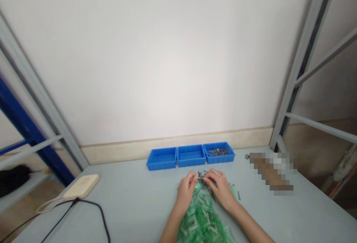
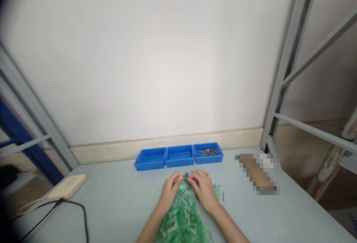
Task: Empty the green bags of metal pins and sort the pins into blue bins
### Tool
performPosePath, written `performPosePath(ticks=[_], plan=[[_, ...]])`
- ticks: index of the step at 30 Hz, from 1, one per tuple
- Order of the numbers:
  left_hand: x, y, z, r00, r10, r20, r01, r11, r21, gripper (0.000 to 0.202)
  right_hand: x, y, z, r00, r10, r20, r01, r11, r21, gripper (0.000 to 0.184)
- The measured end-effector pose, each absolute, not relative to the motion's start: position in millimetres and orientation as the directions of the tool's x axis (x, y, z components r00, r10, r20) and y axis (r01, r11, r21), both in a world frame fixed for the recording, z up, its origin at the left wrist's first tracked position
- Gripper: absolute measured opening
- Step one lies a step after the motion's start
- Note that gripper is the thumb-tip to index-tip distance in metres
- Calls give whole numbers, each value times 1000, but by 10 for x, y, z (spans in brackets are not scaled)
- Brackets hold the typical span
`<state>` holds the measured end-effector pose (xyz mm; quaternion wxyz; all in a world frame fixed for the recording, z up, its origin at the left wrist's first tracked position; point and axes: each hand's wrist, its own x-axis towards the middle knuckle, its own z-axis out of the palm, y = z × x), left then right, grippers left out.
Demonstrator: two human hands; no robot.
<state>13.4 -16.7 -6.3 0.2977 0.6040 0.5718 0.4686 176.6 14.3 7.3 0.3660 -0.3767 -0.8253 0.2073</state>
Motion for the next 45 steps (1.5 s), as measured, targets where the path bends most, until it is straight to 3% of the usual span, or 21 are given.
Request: performPosePath(ticks=[9,12,16,20,25,30,35,45], plan=[[139,-153,-64,-123,967,221,328,-170,929,46,1811,222,77,-497,726,475,478,686,-549,27],[138,-131,-70,-151,970,189,284,-141,949,53,1971,539,166,-394,754,525,554,651,-519,30],[122,-102,-94,-127,983,130,270,-92,958,58,2218,960,296,-230,791,567,779,499,-380,31],[112,-111,-105,-97,983,156,292,-121,949,55,2555,1061,173,-115,823,557,929,287,-233,46],[130,-123,-83,-72,982,175,321,-144,936,48,3304,749,-234,198,832,518,949,-30,-314,62],[162,-134,-34,-41,985,166,356,-141,924,41,3867,372,-319,373,875,307,901,-263,-345,90],[179,-140,-16,-27,984,178,369,-156,916,39,3812,311,-115,297,934,200,932,-238,-273,86],[155,-161,-18,-38,977,209,454,-169,875,37,3607,-291,-314,220,917,333,956,-135,-260,69]])
